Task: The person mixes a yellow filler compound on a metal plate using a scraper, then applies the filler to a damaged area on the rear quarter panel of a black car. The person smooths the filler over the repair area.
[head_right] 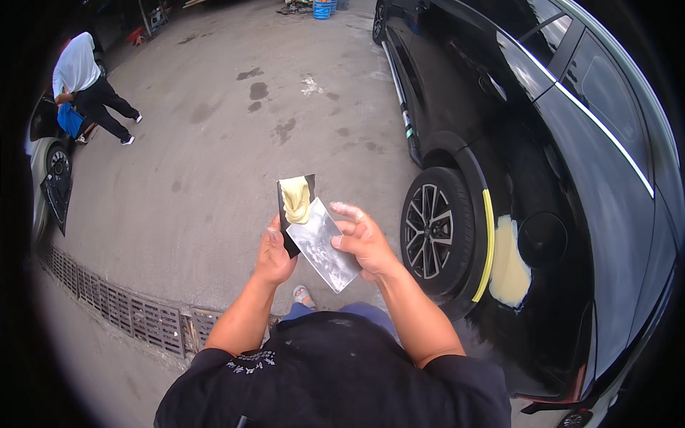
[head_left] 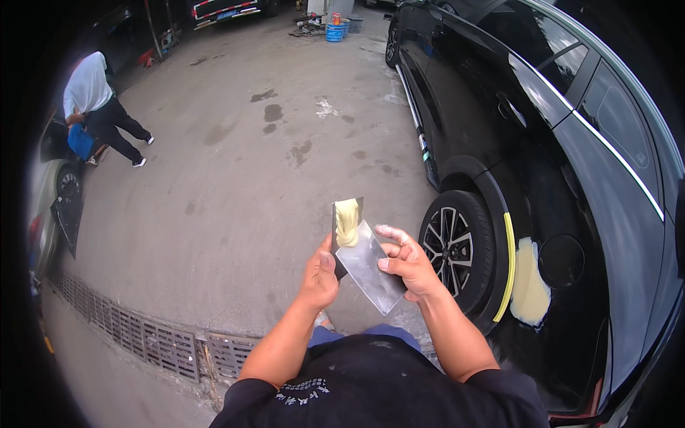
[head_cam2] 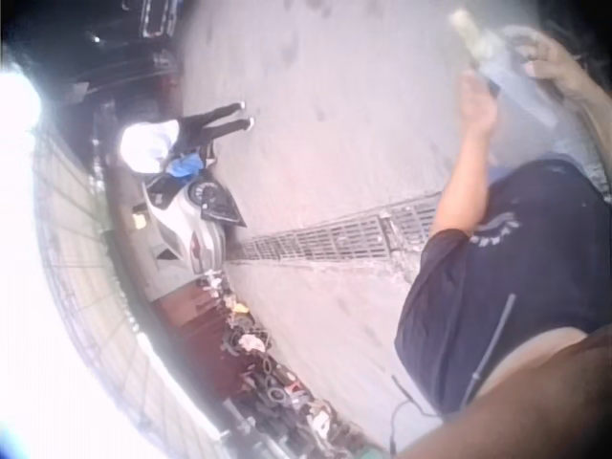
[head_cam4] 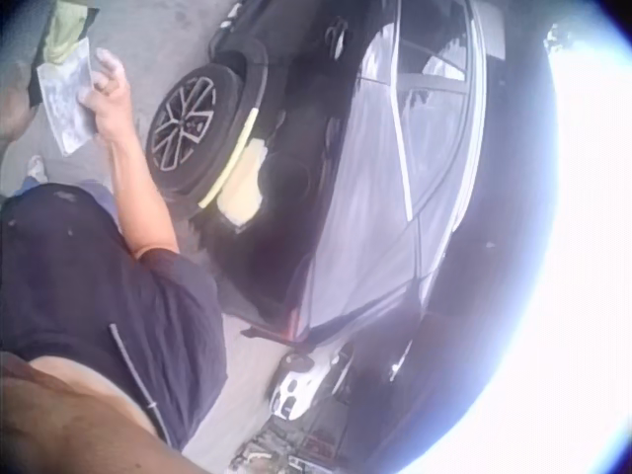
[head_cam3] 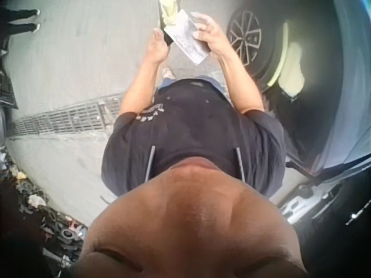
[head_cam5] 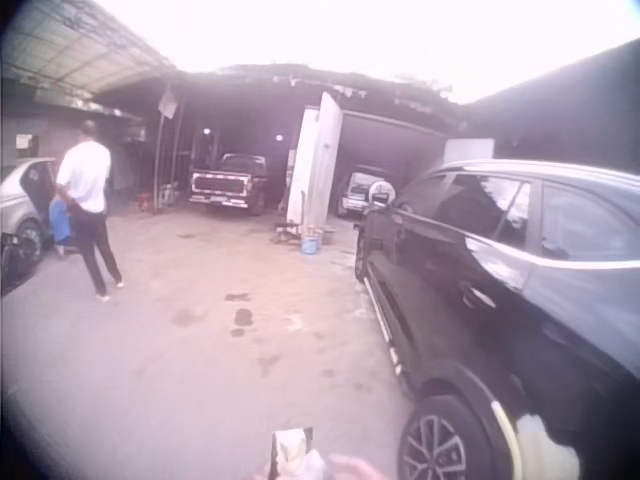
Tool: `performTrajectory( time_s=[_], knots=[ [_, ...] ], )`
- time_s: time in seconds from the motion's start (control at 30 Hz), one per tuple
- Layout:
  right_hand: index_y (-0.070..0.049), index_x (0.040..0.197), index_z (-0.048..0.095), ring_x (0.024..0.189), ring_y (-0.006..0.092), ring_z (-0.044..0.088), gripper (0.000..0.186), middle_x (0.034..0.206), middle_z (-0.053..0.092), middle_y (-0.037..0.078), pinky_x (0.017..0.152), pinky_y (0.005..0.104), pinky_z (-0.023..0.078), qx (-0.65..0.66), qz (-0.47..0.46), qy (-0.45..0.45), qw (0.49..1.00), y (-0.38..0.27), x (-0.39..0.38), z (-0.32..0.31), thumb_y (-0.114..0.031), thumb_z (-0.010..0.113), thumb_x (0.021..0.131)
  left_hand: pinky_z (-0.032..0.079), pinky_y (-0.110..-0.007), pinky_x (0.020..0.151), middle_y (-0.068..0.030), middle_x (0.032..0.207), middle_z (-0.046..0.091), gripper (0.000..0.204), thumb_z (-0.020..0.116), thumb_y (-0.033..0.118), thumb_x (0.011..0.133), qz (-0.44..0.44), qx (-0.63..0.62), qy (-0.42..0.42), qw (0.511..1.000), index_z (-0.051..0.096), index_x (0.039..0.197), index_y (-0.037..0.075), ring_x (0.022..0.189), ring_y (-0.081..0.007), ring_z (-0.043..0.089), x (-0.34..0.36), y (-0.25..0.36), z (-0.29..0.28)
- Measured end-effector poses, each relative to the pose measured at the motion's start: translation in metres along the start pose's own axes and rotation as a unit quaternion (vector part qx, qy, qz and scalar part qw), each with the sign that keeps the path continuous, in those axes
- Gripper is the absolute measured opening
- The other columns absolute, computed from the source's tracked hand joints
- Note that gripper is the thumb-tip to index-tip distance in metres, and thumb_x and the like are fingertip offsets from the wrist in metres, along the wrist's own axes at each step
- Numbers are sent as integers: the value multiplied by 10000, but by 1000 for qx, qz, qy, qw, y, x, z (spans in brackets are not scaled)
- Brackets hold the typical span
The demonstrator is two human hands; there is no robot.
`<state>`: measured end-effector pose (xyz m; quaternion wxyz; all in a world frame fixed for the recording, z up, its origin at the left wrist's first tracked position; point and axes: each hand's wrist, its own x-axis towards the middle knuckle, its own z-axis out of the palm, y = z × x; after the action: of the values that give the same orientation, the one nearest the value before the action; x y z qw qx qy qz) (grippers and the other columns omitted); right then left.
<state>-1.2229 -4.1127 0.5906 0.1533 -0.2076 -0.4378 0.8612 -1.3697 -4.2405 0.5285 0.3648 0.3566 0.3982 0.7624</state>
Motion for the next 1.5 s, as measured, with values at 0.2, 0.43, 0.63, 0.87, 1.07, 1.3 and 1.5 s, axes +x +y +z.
performTrajectory(
  time_s=[0.2, 0.43, 0.63, 0.87, 1.07, 1.3, 1.5],
  knots=[
    [-37, 1413, 382, 1000, 201, 675, 711, 1142, 676, 163, 896, 325, 531, 43, -113, -27, 992, -61, 48, -3, 37, 700, 781, 456, -359, 978, -151, 1348, 533, 527, 472, 382, 1027, -4, 178, -115, 977, 500, 1373, -15, 1199, -257, 556, 60, 29, -18],
    [-20, 1364, 443, 1128, 282, 635, 644, 1188, 671, 149, 979, 366, 481, -452, -409, -153, 778, -120, 79, -17, 139, 584, 755, 569, -543, 724, -208, 1339, 525, 662, 453, 491, 990, -256, -364, -234, 864, 350, 1454, 29, 1053, -438, 628, 118, 8, -61],
    [-47, 1296, 529, 1217, 312, 565, 661, 1219, 663, 118, 996, 398, 477, -442, -339, -167, 813, -139, 125, -42, 142, 577, 665, 555, -579, 708, -224, 1348, 515, 649, 465, 513, 976, -265, -422, -255, 829, 368, 1456, 89, 1042, -487, 616, 170, -14, -45],
    [-20, 1292, 531, 1208, 319, 567, 568, 1237, 649, 143, 1021, 400, 450, -625, -276, 46, 729, -171, 148, -90, 53, 628, 737, 535, -584, 836, -167, 1388, 500, 664, 406, 564, 986, -230, -354, -168, 891, 353, 1459, 100, 1200, -447, 544, 224, -23, -15],
    [-32, 1298, 531, 1167, 365, 572, 557, 1222, 622, 176, 996, 427, 457, -657, -299, 121, 681, -136, 175, -56, 3, 670, 759, 457, -472, 1009, -108, 1416, 465, 607, 348, 470, 1043, -134, -176, -45, 974, 298, 1487, 58, 1288, -262, 483, 271, -58, -2],
    [-38, 1340, 483, 1095, 346, 625, 587, 1246, 631, 176, 952, 391, 489, -579, -251, 204, 748, -166, 202, -45, 4, 623, 772, 464, -378, 999, -89, 1347, 514, 624, 332, 468, 1048, -105, -48, -61, 991, 297, 1502, 40, 1188, -179, 523, 309, -69, -25],
    [-33, 1325, 491, 1149, 334, 616, 615, 1208, 669, 129, 993, 410, 473, -555, -299, 215, 746, -159, 201, -37, 48, 648, 736, 555, -506, 864, -161, 1351, 523, 620, 399, 463, 1025, -300, -280, -208, 888, 315, 1480, 50, 1187, -316, 571, 367, -50, -74]
  ],
)
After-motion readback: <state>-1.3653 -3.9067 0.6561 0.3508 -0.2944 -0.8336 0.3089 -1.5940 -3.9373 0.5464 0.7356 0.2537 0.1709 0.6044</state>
